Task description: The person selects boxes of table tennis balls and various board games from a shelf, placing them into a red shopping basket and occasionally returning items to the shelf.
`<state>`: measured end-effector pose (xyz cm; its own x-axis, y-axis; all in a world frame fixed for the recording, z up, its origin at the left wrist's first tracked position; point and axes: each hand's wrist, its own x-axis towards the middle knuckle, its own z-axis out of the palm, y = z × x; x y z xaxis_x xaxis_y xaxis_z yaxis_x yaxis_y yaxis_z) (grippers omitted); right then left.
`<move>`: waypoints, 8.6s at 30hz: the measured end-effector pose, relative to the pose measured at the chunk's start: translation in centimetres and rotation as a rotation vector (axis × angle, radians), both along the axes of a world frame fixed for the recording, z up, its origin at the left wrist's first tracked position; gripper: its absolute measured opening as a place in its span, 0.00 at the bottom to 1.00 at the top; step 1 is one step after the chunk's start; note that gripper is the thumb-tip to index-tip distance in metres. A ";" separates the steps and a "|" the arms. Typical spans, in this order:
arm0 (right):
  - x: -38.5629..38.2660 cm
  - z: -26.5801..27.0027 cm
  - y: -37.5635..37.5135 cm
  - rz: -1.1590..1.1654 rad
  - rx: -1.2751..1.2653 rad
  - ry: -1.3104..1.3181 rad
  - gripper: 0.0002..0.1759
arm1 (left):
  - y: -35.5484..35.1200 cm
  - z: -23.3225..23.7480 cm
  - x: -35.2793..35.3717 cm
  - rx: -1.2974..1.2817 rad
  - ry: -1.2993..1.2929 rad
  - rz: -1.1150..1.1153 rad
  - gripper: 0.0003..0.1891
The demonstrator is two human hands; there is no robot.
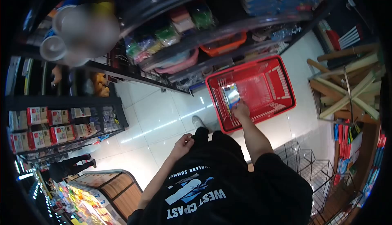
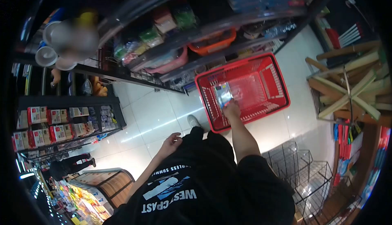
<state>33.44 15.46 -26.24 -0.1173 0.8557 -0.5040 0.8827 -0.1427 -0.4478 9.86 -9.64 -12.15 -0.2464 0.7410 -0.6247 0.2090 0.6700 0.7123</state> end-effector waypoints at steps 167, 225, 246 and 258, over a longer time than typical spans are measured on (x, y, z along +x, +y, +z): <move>-11.2 60.8 12.1 0.682 1.216 1.088 0.10 | 11.7 18.5 -3.1 0.818 -0.331 0.143 0.12; -1.6 37.5 -1.9 0.486 1.205 0.528 0.34 | 17.1 22.2 3.8 0.929 -0.797 0.182 0.27; 2.6 21.4 0.4 0.084 0.440 0.493 0.44 | 14.6 8.5 3.4 0.362 -0.492 0.083 0.35; 4.3 10.7 -0.8 0.094 0.228 0.169 0.45 | 8.8 4.1 0.7 0.088 -0.392 0.243 0.27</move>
